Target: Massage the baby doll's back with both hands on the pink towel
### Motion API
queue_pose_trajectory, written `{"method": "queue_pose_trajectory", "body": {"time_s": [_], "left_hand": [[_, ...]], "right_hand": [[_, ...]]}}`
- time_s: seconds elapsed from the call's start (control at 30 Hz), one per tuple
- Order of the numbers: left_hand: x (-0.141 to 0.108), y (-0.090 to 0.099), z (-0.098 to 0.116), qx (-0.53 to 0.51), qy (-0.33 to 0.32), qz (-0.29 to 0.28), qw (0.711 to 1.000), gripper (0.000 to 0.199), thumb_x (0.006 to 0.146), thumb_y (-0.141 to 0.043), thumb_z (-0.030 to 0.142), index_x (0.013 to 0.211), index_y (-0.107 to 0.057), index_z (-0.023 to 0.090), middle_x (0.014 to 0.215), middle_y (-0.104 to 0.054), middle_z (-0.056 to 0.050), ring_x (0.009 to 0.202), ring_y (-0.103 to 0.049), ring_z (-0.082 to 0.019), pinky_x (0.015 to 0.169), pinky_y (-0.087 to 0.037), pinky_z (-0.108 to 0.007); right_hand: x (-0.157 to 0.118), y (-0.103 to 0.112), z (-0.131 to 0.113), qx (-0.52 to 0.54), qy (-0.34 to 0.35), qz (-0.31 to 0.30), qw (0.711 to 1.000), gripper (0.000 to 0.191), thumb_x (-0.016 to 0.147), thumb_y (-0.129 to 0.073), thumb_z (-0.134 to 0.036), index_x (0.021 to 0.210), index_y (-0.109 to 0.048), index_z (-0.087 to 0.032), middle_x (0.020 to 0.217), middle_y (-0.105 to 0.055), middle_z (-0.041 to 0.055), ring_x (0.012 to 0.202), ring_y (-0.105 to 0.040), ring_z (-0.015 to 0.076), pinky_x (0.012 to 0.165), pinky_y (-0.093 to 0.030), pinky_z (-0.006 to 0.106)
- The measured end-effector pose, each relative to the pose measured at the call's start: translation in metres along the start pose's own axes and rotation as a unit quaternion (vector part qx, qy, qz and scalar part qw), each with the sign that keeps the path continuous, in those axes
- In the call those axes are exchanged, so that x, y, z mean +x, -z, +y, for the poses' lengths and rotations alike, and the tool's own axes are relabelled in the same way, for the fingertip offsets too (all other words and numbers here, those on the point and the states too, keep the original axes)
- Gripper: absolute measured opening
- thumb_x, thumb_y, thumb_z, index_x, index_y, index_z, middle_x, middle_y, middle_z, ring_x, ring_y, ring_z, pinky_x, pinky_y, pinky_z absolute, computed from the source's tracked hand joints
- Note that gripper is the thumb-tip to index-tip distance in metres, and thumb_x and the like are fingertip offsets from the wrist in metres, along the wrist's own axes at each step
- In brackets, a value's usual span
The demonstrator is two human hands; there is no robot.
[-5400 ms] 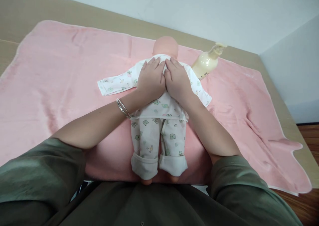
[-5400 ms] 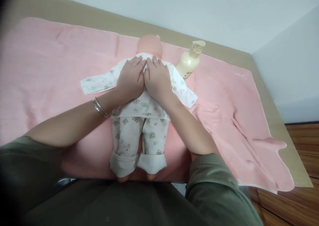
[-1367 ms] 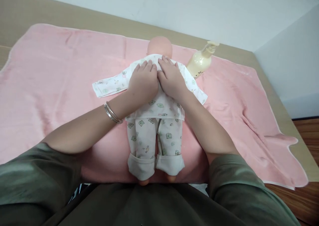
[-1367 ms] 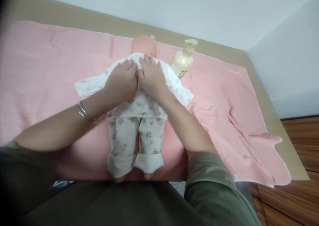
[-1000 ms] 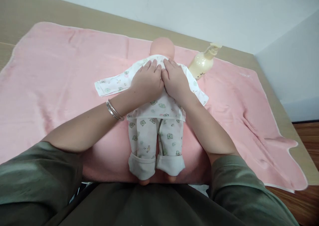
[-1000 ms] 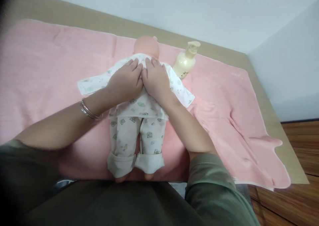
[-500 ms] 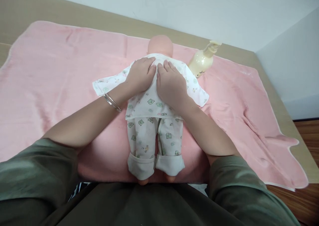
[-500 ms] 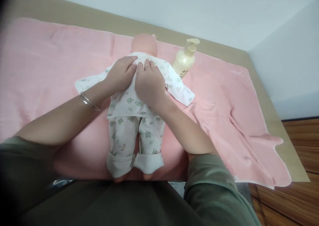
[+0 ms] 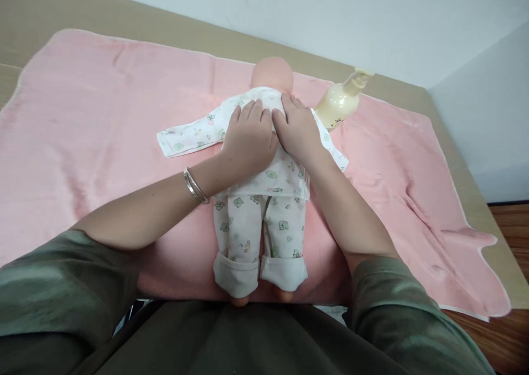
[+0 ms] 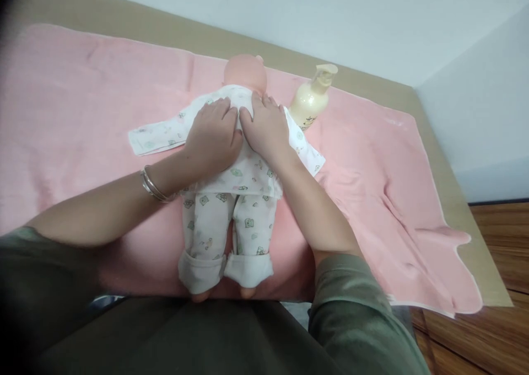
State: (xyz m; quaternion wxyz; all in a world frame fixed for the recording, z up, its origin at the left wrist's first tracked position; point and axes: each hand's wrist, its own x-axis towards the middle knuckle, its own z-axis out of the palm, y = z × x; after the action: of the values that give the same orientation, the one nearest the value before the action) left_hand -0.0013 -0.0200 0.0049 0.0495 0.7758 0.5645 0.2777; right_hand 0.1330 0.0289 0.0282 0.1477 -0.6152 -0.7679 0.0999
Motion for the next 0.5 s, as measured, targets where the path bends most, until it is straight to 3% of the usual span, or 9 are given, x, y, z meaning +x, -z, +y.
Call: {"method": "queue_pose_trajectory", "body": {"time_s": [0.17, 0.3, 0.5], "left_hand": [[0.015, -0.001, -0.015, -0.018, 0.017, -0.004, 1.0, 0.048, 0.099, -0.037, 0.028, 0.14, -0.061, 0.021, 0.158, -0.056, -0.014, 0.152, -0.047, -0.037, 0.129, -0.036, -0.062], [0.025, -0.008, -0.031, -0.045, 0.014, 0.014, 0.999, 0.044, 0.101, -0.037, 0.034, 0.135, -0.063, 0.023, 0.151, -0.061, -0.013, 0.145, -0.052, -0.037, 0.126, -0.039, -0.061], [0.035, -0.011, -0.047, -0.055, 0.028, 0.007, 0.998, 0.034, 0.1, -0.039, 0.036, 0.114, -0.068, 0.025, 0.124, -0.073, -0.011, 0.126, -0.063, -0.034, 0.114, -0.049, -0.055]], "right_hand": [[0.002, -0.003, 0.004, -0.004, 0.011, 0.005, 1.0, 0.062, 0.106, -0.032, -0.037, 0.16, -0.042, -0.007, 0.169, -0.042, 0.02, 0.163, -0.033, 0.0344, 0.136, -0.022, 0.062], [0.003, -0.003, 0.002, -0.01, 0.015, 0.009, 1.0, 0.06, 0.107, -0.032, -0.035, 0.159, -0.043, -0.008, 0.167, -0.044, 0.0196, 0.162, -0.035, 0.0351, 0.135, -0.023, 0.064], [-0.019, -0.001, -0.013, -0.039, 0.059, -0.004, 0.998, 0.058, 0.107, -0.032, -0.027, 0.158, -0.042, -0.001, 0.166, -0.043, 0.0231, 0.162, -0.033, 0.0382, 0.136, -0.028, 0.058]]}}
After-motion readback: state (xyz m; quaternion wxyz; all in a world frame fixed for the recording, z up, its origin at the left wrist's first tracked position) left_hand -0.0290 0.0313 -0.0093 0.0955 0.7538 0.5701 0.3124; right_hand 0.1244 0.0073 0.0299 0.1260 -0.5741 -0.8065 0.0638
